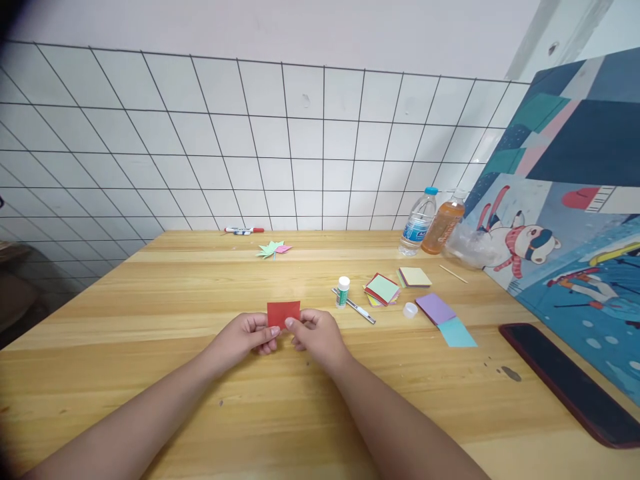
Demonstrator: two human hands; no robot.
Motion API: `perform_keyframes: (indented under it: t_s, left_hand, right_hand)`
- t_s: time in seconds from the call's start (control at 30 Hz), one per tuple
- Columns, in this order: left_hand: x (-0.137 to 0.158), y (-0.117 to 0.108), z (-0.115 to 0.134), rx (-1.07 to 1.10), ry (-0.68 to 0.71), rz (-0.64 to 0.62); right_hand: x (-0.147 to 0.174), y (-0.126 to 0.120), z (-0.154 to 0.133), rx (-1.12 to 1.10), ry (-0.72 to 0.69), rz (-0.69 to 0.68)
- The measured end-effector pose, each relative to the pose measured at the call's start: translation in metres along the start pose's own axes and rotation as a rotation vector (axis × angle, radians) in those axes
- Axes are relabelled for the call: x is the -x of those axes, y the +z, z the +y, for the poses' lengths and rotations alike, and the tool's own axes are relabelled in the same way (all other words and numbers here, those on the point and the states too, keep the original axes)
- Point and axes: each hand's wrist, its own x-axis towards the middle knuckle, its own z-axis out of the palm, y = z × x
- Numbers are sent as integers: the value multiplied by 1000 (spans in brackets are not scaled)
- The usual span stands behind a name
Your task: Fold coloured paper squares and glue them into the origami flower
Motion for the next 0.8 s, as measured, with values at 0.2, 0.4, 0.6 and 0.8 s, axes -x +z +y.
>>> perform_keyframes:
  t_s: [0.2,0.4,0.6,0.8]
  left_hand:
    - [0,1,1,-51,14,-9]
    - [-1,1,1,12,-21,29]
    - [0,-1,3,33,-50,20]
    - [0,-7,3,163,-55,72]
  right_hand:
    - [-1,2,-1,75,-32,14]
    - [-2,-3,0,14,-2,61]
    - [-1,-2,-3,8,-15,64]
    - [-4,-11,-4,-70,-16,191]
